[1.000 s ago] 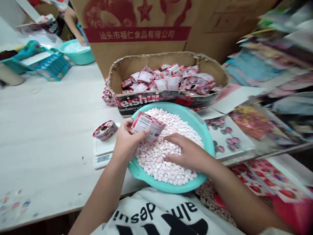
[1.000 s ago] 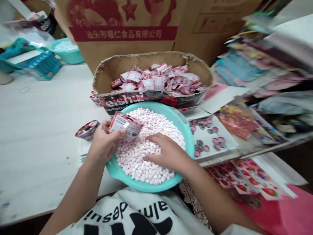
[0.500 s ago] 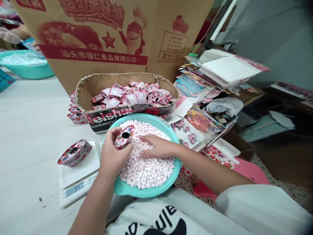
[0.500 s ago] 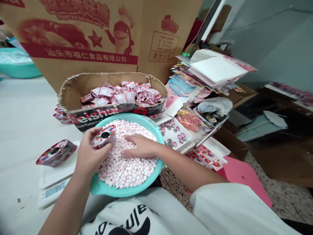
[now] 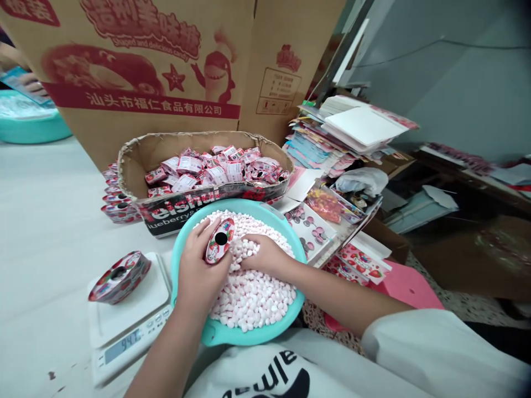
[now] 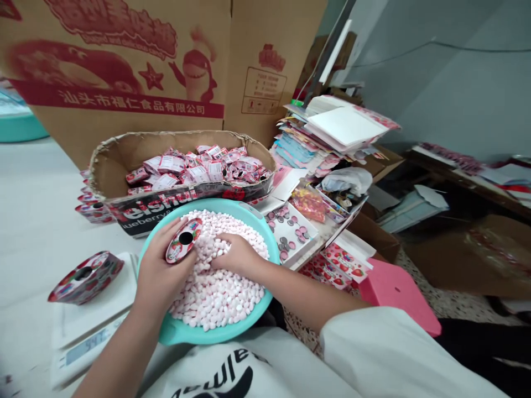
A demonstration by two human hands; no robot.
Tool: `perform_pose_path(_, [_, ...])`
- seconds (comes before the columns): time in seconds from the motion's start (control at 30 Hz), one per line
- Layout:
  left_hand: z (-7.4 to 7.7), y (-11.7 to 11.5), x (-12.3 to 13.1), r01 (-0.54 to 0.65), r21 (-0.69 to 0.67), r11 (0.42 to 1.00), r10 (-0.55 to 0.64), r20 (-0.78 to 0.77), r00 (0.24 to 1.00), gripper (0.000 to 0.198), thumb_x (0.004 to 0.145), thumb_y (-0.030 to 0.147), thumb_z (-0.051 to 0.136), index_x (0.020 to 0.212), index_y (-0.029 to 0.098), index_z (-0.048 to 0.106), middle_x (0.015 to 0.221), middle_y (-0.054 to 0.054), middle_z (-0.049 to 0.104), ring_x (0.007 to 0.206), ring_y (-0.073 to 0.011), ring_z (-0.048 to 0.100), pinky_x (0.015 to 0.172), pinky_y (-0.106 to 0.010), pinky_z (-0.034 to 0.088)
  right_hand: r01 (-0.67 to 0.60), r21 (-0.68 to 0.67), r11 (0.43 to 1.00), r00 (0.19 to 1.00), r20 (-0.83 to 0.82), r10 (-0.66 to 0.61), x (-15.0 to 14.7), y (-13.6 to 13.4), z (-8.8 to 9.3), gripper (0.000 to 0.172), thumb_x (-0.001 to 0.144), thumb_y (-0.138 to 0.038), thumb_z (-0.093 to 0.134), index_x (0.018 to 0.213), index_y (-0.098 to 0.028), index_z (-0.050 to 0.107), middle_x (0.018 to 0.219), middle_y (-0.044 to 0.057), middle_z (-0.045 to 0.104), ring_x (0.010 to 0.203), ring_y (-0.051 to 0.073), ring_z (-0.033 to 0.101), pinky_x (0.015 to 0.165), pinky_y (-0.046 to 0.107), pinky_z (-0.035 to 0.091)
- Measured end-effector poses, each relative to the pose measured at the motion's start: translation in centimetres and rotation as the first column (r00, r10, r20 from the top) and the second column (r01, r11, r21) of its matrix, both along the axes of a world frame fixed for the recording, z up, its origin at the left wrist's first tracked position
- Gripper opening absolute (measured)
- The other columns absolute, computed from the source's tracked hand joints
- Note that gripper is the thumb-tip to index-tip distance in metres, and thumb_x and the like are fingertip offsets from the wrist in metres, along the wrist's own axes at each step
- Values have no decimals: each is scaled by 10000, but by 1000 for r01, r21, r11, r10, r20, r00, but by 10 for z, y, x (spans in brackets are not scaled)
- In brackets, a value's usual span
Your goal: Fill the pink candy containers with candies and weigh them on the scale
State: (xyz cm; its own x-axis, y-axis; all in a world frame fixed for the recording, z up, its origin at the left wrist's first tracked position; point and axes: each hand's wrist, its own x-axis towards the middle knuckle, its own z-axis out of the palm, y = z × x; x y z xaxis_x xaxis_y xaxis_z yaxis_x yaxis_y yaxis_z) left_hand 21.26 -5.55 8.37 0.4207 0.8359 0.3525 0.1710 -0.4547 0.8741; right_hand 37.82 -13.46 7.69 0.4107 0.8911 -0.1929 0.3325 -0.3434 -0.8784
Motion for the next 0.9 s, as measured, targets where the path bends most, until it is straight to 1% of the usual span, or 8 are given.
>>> perform_pose_path(0.1, [1,-1,-1,0,-21,1000,0,15,1000,545,767,232,676,1310,269,659,1355,-62,658,1277,-304,608,1146,-505,470,156,44,987,956,-257,-140,0,12,-6,381,566,-241,800,931,-178,711,901,26,750,868,244,706,853,397,572])
perform_pose_path(0.17, [1,-2,-1,-20,-29,999,21,13,1000,549,750,208,674,1297,262,666,1332,-58,676,1251,-308,628,1125,-500,493,275,60,960,878,-423,-225,2,20,-6,331,602,-287,784,891,-183,664,794,16,730,749,219,699,727,364,587])
perform_pose_path(0.23, [0,-2,-1,-22,-24,999,22,5,1000,553,733,189,673,1281,271,676,1317,-49,687,1241,-309,637,1106,-490,513,391,86,916,777,-564,-279,4,30,-1,332,616,-323,782,874,-198,614,753,5,711,710,200,692,638,316,579])
perform_pose_path(0.37, [-2,-5,4,15,6,1000,-15,-13,1000,552,705,162,662,1244,276,690,1263,-44,714,1209,-306,654,1067,-485,538,553,149,820,595,-759,-264,2,48,23,299,671,-332,755,877,-228,566,768,-24,697,715,153,690,556,224,543])
perform_pose_path(0.47, [-1,-9,11,51,39,998,-50,-37,998,514,707,150,649,1207,259,696,1201,-62,726,1160,-299,665,1034,-481,543,600,186,778,514,-834,-198,-8,56,45,293,680,-256,736,908,-246,553,788,-53,692,737,128,699,560,187,534])
perform_pose_path(0.63, [0,-13,17,80,18,997,-78,-78,994,488,720,113,607,1187,233,684,1145,-86,707,1100,-281,665,991,-456,546,615,241,751,480,-870,-114,-31,56,65,330,656,-198,735,916,-245,537,788,-59,688,756,126,715,574,170,527])
perform_pose_path(0.77, [-1,-12,16,67,31,997,-64,-67,996,552,685,74,602,1208,239,666,1176,-84,701,1133,-283,650,1012,-444,533,619,289,730,504,-859,-87,-44,55,65,335,644,-206,744,909,-240,542,769,-55,685,754,138,711,624,208,554])
perform_pose_path(0.9, [-3,-10,16,81,35,996,-79,-53,995,521,682,61,589,1159,248,686,1175,-67,708,1136,-274,650,1021,-427,526,608,342,717,547,-834,-66,-50,54,60,307,634,-247,753,853,-231,537,742,-41,692,747,170,711,720,294,593])
